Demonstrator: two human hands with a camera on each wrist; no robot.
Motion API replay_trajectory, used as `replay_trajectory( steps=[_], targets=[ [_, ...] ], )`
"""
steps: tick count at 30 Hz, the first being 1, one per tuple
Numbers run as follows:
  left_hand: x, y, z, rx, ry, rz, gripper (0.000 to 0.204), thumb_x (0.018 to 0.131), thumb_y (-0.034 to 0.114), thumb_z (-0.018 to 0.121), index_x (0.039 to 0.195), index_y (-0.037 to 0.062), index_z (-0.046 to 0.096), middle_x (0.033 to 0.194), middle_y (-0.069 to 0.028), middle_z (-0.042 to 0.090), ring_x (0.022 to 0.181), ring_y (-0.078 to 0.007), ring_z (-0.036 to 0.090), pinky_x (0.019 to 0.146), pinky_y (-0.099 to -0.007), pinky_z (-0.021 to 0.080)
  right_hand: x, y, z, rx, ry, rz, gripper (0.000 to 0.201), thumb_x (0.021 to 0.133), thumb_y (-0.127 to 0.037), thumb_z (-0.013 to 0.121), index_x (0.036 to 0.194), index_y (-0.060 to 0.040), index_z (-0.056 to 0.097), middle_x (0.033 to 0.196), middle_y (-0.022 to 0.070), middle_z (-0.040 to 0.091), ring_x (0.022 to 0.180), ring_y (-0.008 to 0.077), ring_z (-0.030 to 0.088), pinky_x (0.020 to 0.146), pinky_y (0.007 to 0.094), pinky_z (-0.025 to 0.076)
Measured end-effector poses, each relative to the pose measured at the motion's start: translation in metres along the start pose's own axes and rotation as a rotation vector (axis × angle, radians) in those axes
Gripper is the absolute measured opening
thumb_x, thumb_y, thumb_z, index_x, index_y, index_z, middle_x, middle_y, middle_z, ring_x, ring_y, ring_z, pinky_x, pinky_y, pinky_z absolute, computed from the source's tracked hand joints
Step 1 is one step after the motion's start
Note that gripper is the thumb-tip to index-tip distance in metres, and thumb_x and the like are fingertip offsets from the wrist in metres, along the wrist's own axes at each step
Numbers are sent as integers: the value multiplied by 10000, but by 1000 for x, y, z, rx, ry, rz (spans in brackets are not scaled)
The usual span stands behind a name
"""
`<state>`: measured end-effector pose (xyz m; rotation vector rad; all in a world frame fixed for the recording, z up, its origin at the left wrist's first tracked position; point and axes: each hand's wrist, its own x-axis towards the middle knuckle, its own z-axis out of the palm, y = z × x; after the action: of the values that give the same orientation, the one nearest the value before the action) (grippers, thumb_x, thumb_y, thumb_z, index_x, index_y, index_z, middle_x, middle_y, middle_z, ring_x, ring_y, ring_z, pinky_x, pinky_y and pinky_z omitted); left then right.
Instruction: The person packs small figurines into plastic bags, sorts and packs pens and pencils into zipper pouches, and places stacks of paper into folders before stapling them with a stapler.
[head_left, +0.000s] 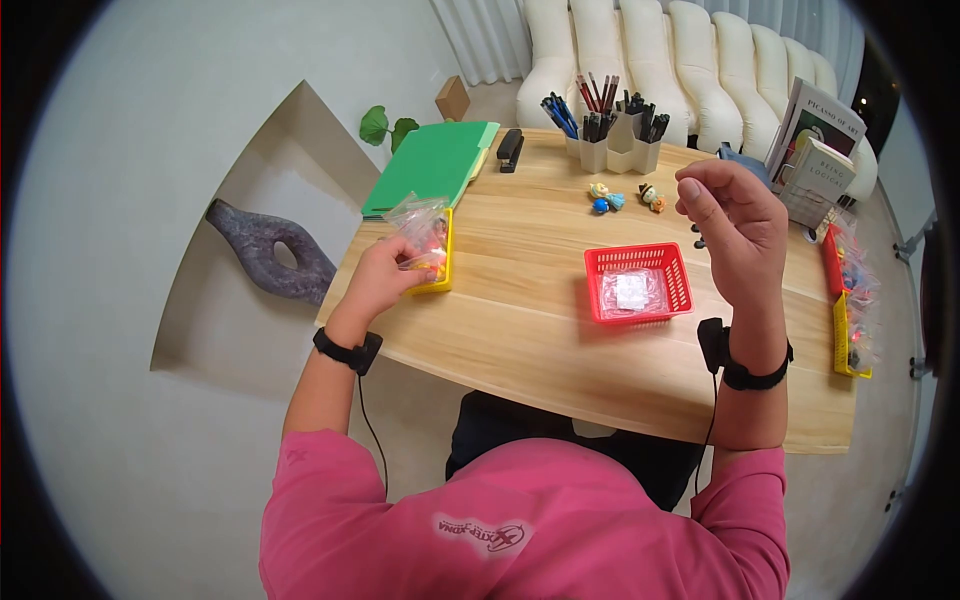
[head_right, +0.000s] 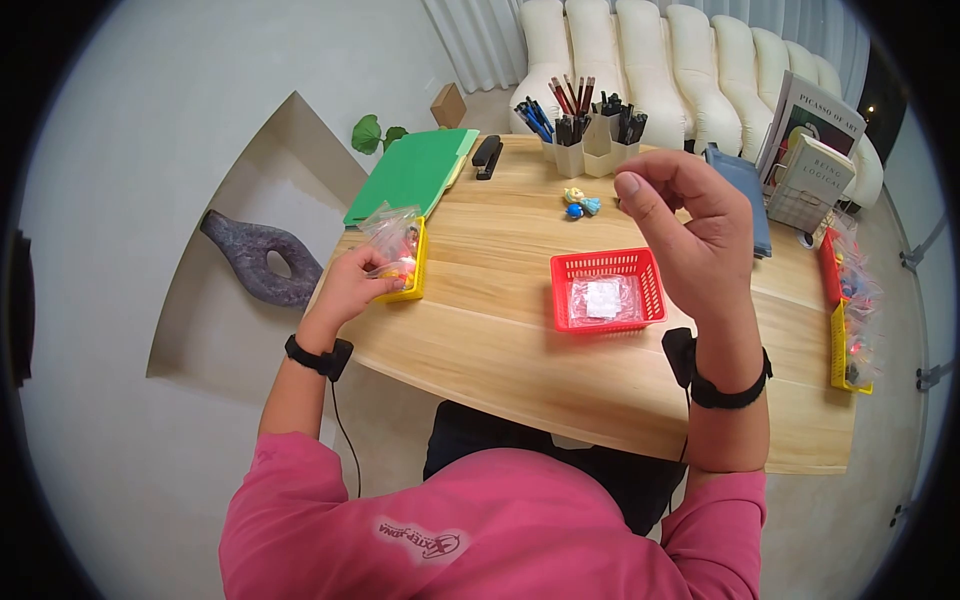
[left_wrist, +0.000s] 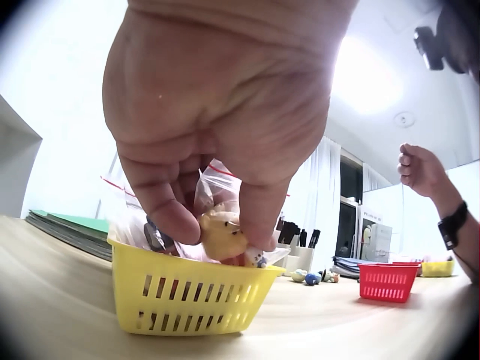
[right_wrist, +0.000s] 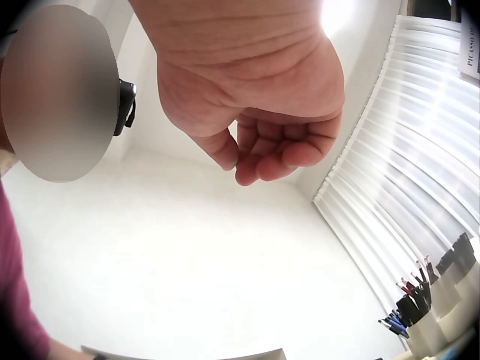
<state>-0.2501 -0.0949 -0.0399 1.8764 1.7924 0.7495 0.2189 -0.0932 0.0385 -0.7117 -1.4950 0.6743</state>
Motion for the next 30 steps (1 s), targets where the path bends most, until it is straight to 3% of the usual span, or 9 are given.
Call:
replay_trajectory(
  steps=[2,5,7,10,13,20,23,25,30],
  targets=[
    [-2,7,-2,22,0,-35,308,816,194,957,934,20,731,859,-16,681,802,-102,615,712,-305,501,-1,0,2,-5,-3,6,144,1026,-93,765,1106,25,755,923,7,743,825,54,660,757,222,531],
    [-5,22,-3,77,-30,-38,318,817,237,929,881,5,723,826,-86,699,777,-191,666,716,-358,517,-1,0,4,-23,-10,11,140,1024,-98,769,1094,23,758,900,-2,731,803,46,640,739,218,518],
    [-8,34,-1,365,34,2,330,802,313,910,861,29,751,832,-132,729,782,-285,699,708,-416,529,-1,-3,4,-38,-13,10,137,1024,-100,770,1086,22,759,887,-8,723,792,41,629,729,215,510],
    [-8,32,4,514,79,44,336,782,362,891,848,55,773,841,-157,738,806,-355,702,708,-465,529,-2,-7,3,-69,-10,14,132,1023,-105,773,1072,17,760,871,-15,711,777,37,616,715,212,498],
    [-8,29,1,414,21,-8,365,781,349,911,839,28,748,814,-147,715,761,-307,682,690,-423,513,-2,-7,3,-59,8,-9,135,1021,-111,777,1066,15,759,868,-19,707,773,36,611,712,212,495],
    [-9,24,4,407,56,1,361,788,368,900,835,39,761,790,-138,718,769,-315,695,687,-429,513,-1,-4,5,-70,-20,-22,124,1017,-111,779,1064,3,766,851,-25,696,754,38,600,699,215,488],
    [-12,31,4,462,35,18,344,817,378,872,850,47,782,807,-136,730,787,-330,702,705,-432,525,-2,-8,3,-77,-18,-13,124,1016,-112,779,1063,2,766,843,-28,693,750,37,594,695,214,485],
    [-13,25,5,504,63,156,314,850,384,826,828,71,809,821,-143,735,812,-352,703,703,-481,528,-1,-10,2,-75,-15,1,125,1017,-114,779,1062,2,767,840,-30,692,749,36,592,694,214,483],
    [-14,26,-2,473,15,140,260,893,339,794,923,83,831,840,-137,745,820,-330,706,720,-442,536,-1,-10,1,-79,-13,-13,131,1018,-119,779,1069,1,770,842,-31,699,749,34,590,697,210,485]
  ],
)
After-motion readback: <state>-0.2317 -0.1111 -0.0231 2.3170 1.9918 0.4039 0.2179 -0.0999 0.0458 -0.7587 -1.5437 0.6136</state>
